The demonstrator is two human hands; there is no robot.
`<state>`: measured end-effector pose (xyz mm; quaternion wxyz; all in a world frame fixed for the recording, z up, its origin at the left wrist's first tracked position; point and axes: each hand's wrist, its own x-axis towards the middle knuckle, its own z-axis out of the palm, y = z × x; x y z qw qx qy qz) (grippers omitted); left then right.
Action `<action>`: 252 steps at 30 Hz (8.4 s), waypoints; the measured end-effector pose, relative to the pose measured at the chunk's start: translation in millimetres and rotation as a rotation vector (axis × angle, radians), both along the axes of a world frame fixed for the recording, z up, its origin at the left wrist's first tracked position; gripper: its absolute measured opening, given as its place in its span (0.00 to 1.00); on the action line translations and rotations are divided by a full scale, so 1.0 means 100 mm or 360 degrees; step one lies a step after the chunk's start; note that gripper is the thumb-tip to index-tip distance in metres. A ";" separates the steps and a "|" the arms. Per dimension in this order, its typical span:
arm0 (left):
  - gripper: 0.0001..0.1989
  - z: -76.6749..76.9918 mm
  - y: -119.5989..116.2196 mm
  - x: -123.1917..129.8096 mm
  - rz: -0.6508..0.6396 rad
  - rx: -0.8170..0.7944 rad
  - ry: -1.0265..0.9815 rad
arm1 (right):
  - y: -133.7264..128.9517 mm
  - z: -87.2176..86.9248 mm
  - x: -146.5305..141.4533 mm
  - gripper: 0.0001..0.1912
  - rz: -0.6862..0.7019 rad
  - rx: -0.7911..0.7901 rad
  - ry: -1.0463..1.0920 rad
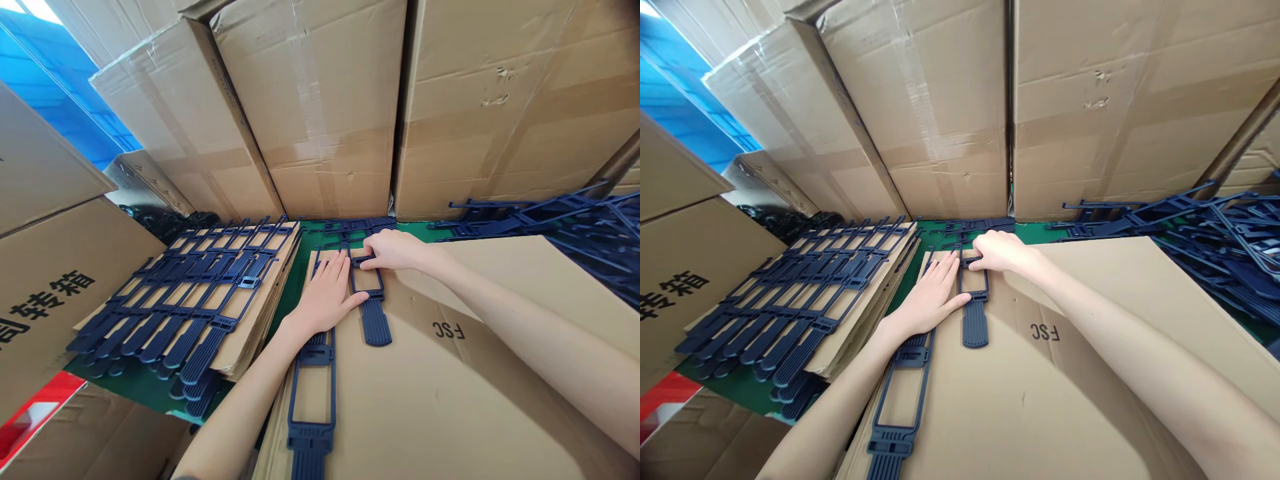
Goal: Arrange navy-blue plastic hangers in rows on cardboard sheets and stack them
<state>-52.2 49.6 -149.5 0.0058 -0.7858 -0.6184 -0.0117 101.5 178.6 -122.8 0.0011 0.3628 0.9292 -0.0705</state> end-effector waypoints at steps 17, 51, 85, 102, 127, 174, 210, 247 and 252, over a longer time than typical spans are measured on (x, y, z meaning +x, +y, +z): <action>0.38 0.00 0.00 -0.04 -0.0019 -0.0013 -0.0226 | -0.06 0.09 0.02 0.16 0.0036 -0.0021 0.0023; 0.19 -0.03 0.10 -0.35 0.0007 0.0370 -0.0306 | -1.57 0.18 -0.25 0.16 0.1404 -0.0245 -0.0084; 0.19 0.01 0.07 -0.30 0.0102 0.0341 -0.0193 | -1.50 0.14 -0.27 0.16 0.1460 -0.0218 0.0015; 0.20 -0.02 0.09 -0.32 0.0096 0.0370 -0.0212 | -0.31 0.12 0.01 0.09 0.0073 0.0465 -0.0089; 0.20 -0.04 0.10 -0.34 0.0061 0.0358 -0.0236 | -0.26 -0.17 -0.10 0.16 0.0087 0.0297 0.0246; 0.19 0.17 0.08 -0.22 -0.0243 0.0327 -0.1727 | -0.23 0.89 0.55 0.06 0.0041 -0.0545 0.1930; 0.13 0.20 0.01 -0.18 -0.0073 0.0110 -0.1956 | -0.55 0.52 0.13 0.06 0.1094 0.0671 0.0830; 0.17 0.07 0.11 -0.33 -0.0077 0.0509 -0.0713 | -0.66 0.35 0.12 0.10 0.0990 -0.0733 0.0159; 0.17 -0.01 0.14 -0.36 -0.0019 0.0565 -0.0560 | -0.74 0.36 0.14 0.10 0.0912 -0.0690 0.0062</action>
